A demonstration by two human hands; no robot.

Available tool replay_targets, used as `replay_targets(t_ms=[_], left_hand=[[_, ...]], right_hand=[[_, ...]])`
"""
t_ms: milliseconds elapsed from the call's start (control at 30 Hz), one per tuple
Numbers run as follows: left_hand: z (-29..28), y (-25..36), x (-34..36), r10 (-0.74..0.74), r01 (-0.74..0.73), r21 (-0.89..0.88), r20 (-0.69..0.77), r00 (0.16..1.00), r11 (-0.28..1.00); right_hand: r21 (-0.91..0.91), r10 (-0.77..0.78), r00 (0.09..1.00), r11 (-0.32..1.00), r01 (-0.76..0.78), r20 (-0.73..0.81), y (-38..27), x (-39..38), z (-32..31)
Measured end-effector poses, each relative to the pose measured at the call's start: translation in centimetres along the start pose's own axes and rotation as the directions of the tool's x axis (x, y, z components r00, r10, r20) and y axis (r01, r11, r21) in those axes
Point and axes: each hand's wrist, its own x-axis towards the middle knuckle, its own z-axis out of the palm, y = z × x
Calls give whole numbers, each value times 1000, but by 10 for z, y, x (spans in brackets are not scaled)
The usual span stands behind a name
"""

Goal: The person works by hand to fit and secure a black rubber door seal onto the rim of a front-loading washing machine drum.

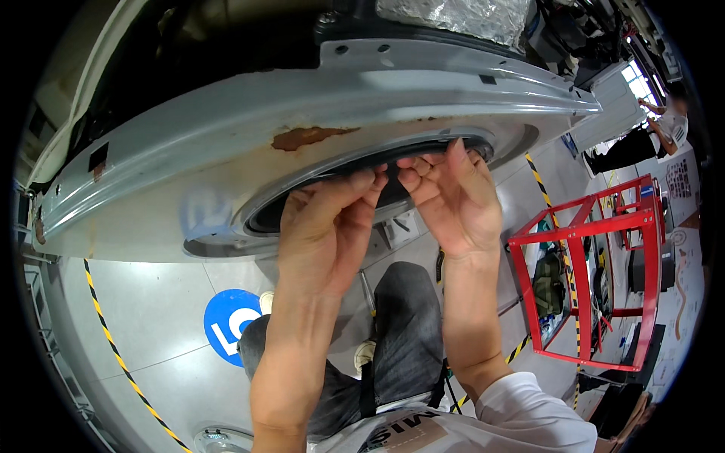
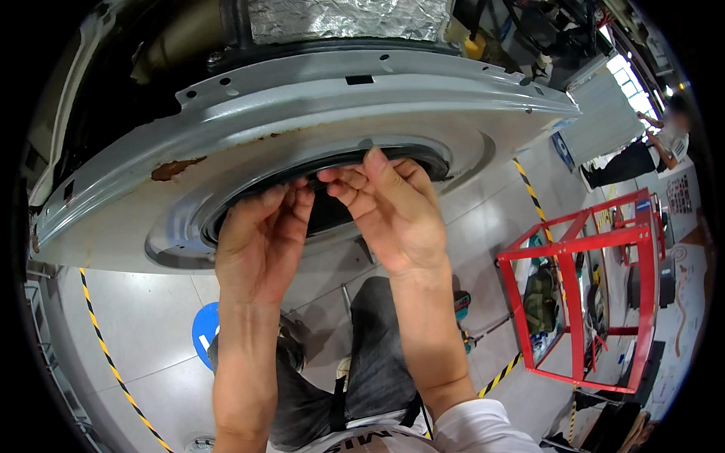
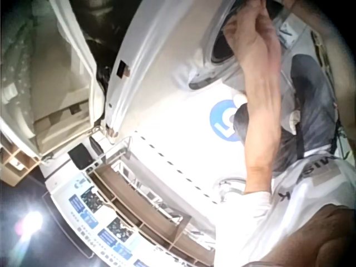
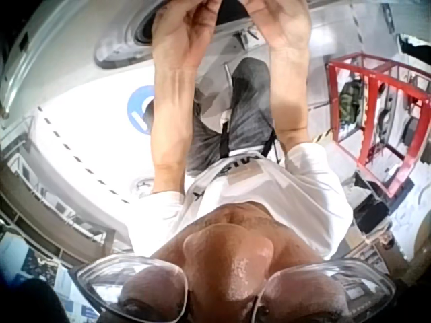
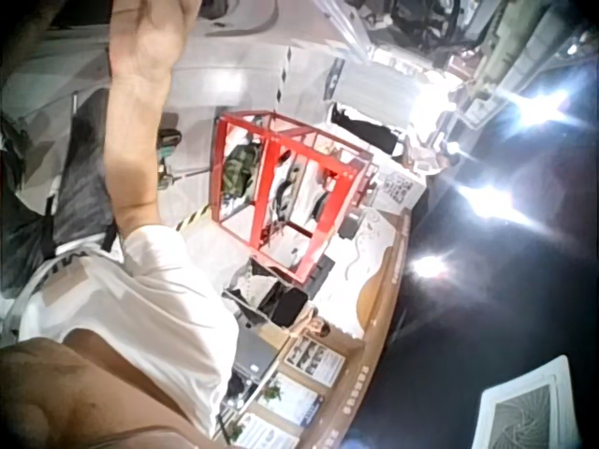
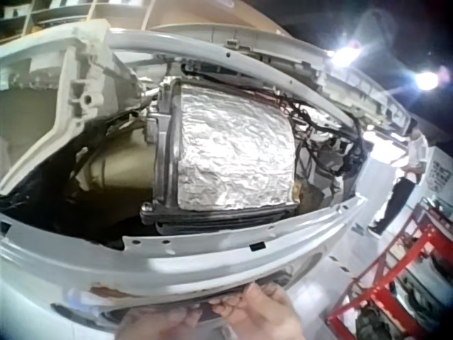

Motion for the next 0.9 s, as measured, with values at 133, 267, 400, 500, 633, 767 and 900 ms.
replay_targets(t_ms=[133, 267, 400, 500, 633, 767, 900], left_hand=[[1, 1, 3, 5, -4, 10, -29, 1000, 1000], [-2, 2, 4, 8, -8, 4, -17, 1000, 1000], [-4, 0, 3, -5, 7, -44, 42, 999, 999], [-5, 0, 4, -8, 9, -29, 51, 999, 1000], [-2, 1, 5, -6, 6, 10, 3, 1000, 1000], [0, 2, 7, 13, -13, 16, 10, 1000, 1000], [4, 2, 6, 21, -22, 35, 8, 1000, 999]], right_hand=[[-450, 136, 977, 871, -198, -167, -27, -10, 19], [-979, -309, 951, 200, 36, -28, -35, -28, 42], [-757, -404, 654, -483, 441, 639, -29, -4, 42], [-659, -282, 645, -588, 468, 710, -29, -1, 37], [-707, -253, 715, -544, 452, 652, -38, -2, 41], [-551, -131, 639, -651, 522, 758, -47, 4, 41], [-339, 60, 567, -749, 570, 821, -56, 9, 44]])
